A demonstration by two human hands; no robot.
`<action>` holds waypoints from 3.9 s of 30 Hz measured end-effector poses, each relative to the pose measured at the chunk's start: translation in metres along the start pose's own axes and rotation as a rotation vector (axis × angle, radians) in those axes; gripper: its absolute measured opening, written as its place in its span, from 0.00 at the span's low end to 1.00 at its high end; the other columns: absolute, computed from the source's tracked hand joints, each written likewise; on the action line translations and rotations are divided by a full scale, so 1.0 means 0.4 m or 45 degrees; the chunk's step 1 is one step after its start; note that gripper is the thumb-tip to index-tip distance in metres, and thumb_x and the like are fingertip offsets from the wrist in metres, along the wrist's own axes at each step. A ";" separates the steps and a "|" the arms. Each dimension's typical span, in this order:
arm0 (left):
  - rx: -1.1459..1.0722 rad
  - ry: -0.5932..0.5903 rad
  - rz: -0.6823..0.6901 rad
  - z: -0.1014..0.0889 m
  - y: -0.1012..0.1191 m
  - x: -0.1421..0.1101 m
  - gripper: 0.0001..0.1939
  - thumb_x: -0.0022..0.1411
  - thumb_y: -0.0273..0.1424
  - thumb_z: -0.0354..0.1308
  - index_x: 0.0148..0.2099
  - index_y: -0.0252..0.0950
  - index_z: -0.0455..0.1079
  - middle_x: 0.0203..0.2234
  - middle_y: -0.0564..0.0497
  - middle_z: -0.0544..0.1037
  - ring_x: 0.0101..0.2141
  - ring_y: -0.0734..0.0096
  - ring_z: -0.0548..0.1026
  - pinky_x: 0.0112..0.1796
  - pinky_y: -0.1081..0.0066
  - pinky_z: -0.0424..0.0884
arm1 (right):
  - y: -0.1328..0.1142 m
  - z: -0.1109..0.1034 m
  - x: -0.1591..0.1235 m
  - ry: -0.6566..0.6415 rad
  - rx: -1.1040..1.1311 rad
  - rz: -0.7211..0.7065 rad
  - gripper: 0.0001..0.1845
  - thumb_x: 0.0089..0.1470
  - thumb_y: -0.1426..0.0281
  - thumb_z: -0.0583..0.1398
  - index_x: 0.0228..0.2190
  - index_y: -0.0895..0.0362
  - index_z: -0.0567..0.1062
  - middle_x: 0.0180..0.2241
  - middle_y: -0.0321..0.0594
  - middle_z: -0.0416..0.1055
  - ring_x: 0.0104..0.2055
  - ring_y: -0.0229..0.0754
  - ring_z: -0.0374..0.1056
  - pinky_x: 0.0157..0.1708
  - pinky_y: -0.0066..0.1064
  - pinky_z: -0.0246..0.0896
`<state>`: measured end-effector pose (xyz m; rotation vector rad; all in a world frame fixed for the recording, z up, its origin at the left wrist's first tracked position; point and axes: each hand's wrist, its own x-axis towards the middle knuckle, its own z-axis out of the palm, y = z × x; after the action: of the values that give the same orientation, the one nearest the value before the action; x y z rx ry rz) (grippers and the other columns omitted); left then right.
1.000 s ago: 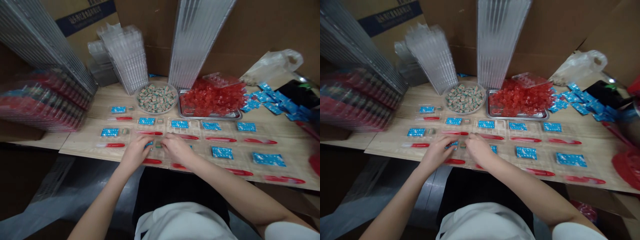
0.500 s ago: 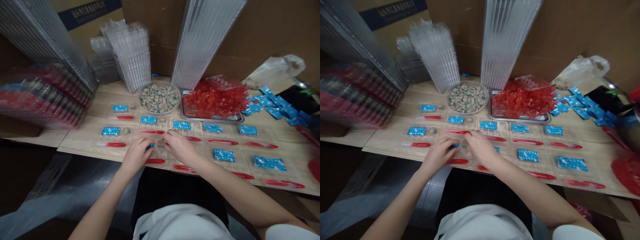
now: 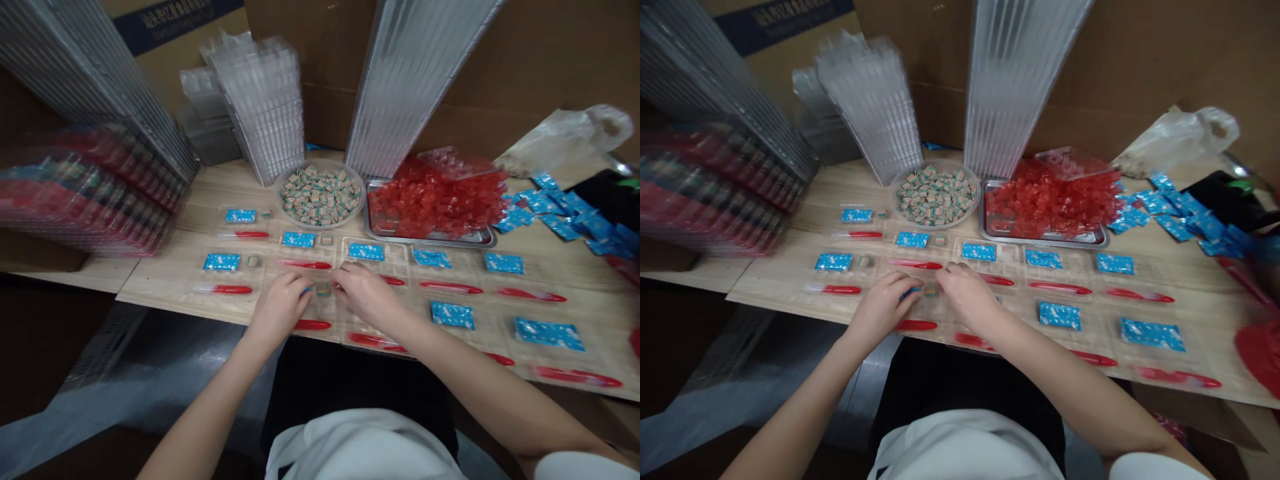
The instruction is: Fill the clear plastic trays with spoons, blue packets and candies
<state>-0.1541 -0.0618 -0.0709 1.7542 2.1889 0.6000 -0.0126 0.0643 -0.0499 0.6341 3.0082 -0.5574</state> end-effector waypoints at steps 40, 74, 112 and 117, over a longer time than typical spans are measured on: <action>0.181 0.270 -0.076 -0.071 -0.130 0.343 0.10 0.59 0.30 0.53 0.43 0.40 0.73 0.40 0.48 0.77 0.42 0.60 0.73 0.44 0.63 0.65 | 0.291 -0.106 0.429 0.211 -0.254 0.095 0.09 0.53 0.74 0.56 0.35 0.63 0.75 0.39 0.51 0.72 0.43 0.48 0.68 0.43 0.37 0.61; -1.935 0.375 -0.563 0.001 -0.026 0.462 0.09 0.47 0.28 0.65 0.34 0.33 0.75 0.31 0.49 0.78 0.30 0.76 0.75 0.42 0.69 0.71 | 0.226 -0.105 0.372 0.382 1.612 0.464 0.03 0.42 0.76 0.64 0.24 0.58 0.75 0.20 0.33 0.69 0.21 0.31 0.63 0.22 0.25 0.62; -1.688 0.604 -0.636 -0.051 -0.097 0.445 0.11 0.42 0.26 0.66 0.32 0.35 0.71 0.25 0.55 0.75 0.27 0.77 0.74 0.36 0.72 0.71 | 0.282 -0.093 0.415 0.307 0.267 0.099 0.03 0.43 0.79 0.62 0.25 0.60 0.76 0.35 0.46 0.73 0.42 0.46 0.66 0.45 0.37 0.57; -1.515 0.643 -0.583 -0.030 -0.107 0.447 0.12 0.40 0.27 0.66 0.31 0.34 0.71 0.22 0.56 0.74 0.24 0.76 0.72 0.34 0.72 0.70 | 0.279 -0.085 0.422 0.290 0.268 0.143 0.02 0.42 0.78 0.63 0.25 0.61 0.76 0.34 0.46 0.73 0.42 0.46 0.66 0.43 0.36 0.58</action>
<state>-0.2372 0.1024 -0.0726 0.4919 1.6706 1.8215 -0.1218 0.2371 -0.0712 0.9317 3.1182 -0.8579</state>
